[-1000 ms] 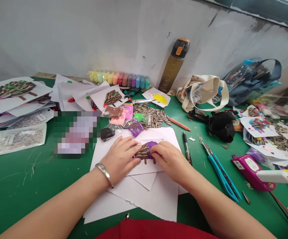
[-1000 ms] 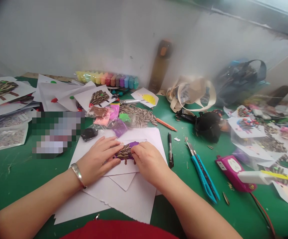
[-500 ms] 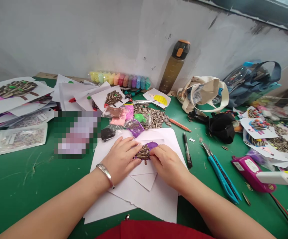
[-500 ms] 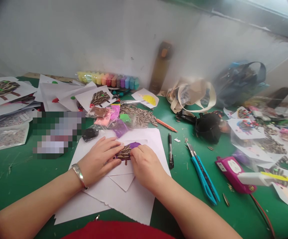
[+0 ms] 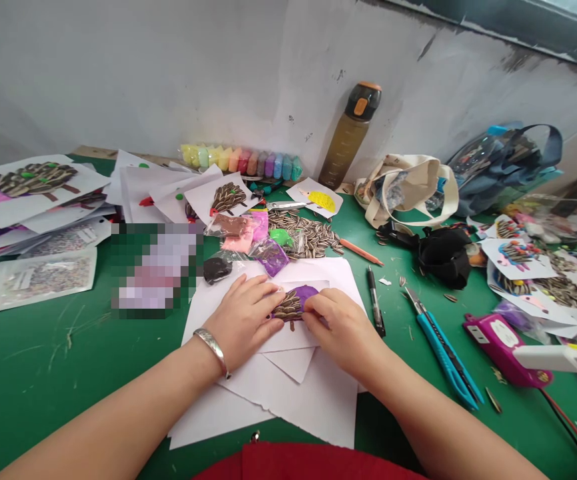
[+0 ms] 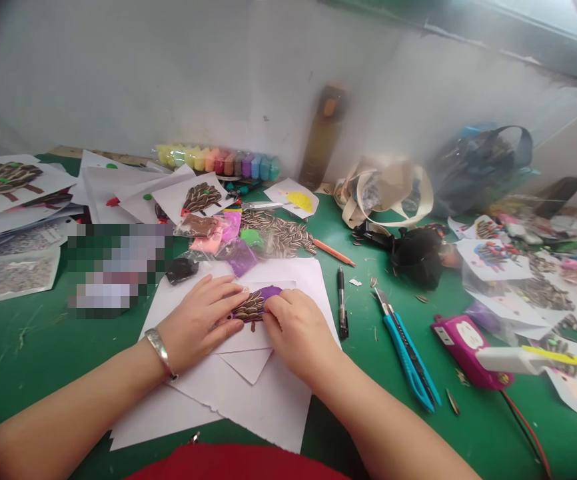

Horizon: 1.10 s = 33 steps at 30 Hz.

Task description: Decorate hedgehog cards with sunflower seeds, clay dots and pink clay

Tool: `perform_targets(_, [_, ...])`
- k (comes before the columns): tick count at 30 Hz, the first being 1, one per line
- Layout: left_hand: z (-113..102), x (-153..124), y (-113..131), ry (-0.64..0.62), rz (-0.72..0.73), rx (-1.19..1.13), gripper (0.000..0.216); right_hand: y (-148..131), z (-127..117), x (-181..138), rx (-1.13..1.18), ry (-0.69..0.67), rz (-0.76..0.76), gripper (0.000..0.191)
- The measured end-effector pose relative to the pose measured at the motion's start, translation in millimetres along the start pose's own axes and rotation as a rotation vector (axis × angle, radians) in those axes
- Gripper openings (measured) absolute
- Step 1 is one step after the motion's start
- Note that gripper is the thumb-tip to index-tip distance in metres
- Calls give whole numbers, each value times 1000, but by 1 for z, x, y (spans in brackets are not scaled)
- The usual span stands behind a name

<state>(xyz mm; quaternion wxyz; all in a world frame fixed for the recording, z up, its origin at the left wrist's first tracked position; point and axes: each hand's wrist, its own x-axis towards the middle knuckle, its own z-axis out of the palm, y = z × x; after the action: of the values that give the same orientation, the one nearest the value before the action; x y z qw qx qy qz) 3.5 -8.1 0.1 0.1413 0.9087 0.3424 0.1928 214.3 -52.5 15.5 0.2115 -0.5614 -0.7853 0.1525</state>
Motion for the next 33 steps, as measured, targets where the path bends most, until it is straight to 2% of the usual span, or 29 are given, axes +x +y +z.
perform_targets(10, [2, -1, -2, 0, -8, -4, 35, 5, 4, 2, -28, -2, -26, 18])
perform_targets(17, [0, -1, -1, 8, 4, -16, 34, 16, -15, 9, 45, 63, 109, 15])
perform_targets(24, [-5, 0, -2, -31, -14, -35, 37, 36, -21, 12, 27, 111, 191, 20])
perform_targets(28, [-7, 0, -1, -67, -39, -48, 38, 45, -36, 24, -67, 97, 235, 25])
perform_targets(33, [-7, -2, 0, -85, -41, -42, 38, 63, -46, 51, -324, 53, 280, 31])
